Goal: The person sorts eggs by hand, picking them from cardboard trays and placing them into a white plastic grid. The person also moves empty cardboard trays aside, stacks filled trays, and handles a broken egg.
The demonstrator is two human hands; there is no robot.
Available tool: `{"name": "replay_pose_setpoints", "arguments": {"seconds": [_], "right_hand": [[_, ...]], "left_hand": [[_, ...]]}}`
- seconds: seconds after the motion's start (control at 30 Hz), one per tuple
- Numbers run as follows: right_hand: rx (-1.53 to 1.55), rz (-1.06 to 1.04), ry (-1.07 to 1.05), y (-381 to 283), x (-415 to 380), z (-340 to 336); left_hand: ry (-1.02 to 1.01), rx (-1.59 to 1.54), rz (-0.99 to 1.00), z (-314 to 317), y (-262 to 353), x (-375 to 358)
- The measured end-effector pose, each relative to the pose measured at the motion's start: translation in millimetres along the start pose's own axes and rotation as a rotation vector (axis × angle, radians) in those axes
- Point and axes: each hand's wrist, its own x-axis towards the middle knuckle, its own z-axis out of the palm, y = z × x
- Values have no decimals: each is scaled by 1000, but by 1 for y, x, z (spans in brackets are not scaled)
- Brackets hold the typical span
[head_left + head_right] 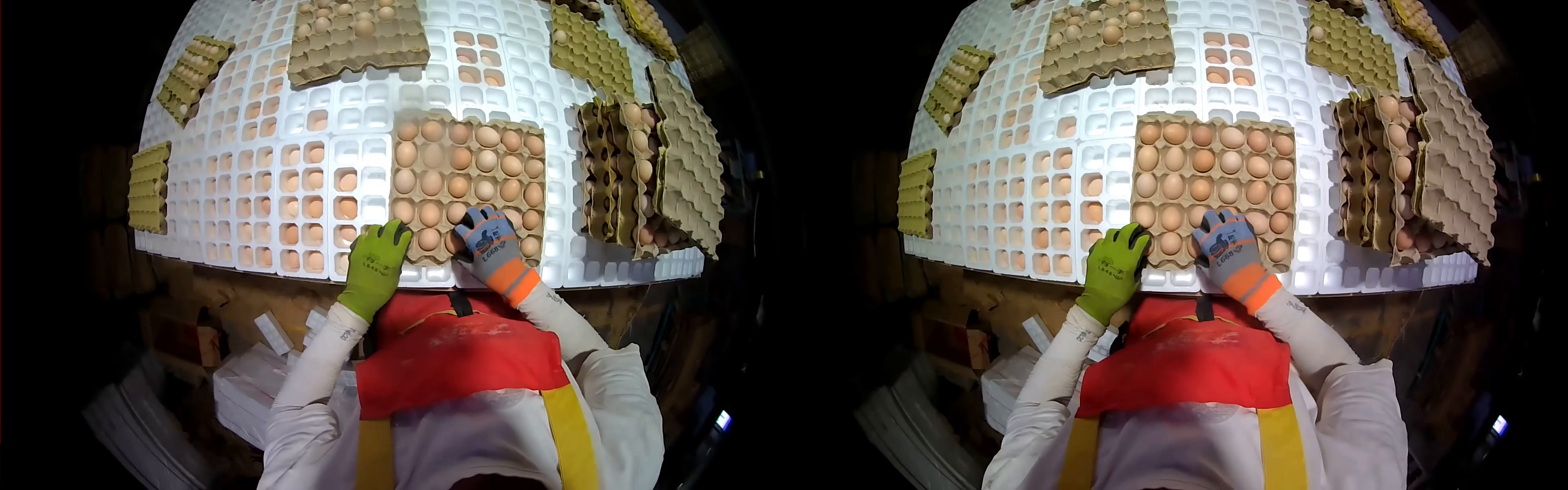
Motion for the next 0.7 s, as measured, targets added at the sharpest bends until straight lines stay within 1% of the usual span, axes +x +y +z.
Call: {"name": "replay_pose_setpoints", "arguments": {"seconds": [0.03, 0.07, 0.13, 0.17, 0.2, 0.27, 0.3, 0.33, 0.4, 0.43, 0.47, 0.53, 0.57, 0.6, 0.63, 0.67, 0.7], "right_hand": [[136, 21, 33, 6, -2, 1], [418, 62, 41, 12, -5, -3], [982, 141, 53, 24, -14, -15], [1220, 207, 31, 25, -18, -13], [1568, 271, -30, 26, -21, -14], [1799, 312, -137, 20, -16, -17], [1626, 200, -62, 12, -10, -6], [1259, 79, 61, 1, -3, 2], [365, 159, -12, -29, 4, -8], [206, 128, 42, -37, 6, 5], [211, 148, 93, -45, 8, 20], [297, 99, 163, -46, 11, 19], [527, 131, 208, -45, 11, 20], [755, 164, 250, -40, 7, 21], [980, 195, 289, -32, 2, 22], [1399, 304, 189, -19, -7, 29], [1560, 352, 97, -8, -12, 8]], "left_hand": [[-9, 3, 8, 7, -3, -1], [-11, 9, 15, 11, -6, 1], [7, -85, 16, 8, -14, 4], [6, -137, 20, 6, -16, 2], [10, -248, -22, 2, -18, 0], [27, -460, -99, -10, -21, 4], [57, -754, -225, -11, -23, 1], [-14, -1006, -354, -17, -28, -1], [13, -1502, -478, -20, -38, -8], [23, -1756, -539, -19, -43, -10], [-51, -1537, -484, -4, -58, -5], [68, -471, -83, -13, -39, 28], [47, -219, -25, -25, -25, 43], [-34, 80, 50, -14, -26, 51], [-83, 163, 62, 3, -28, 53], [-129, 244, 71, 14, -30, 54], [-104, 120, 45, 7, -30, 55]]}}
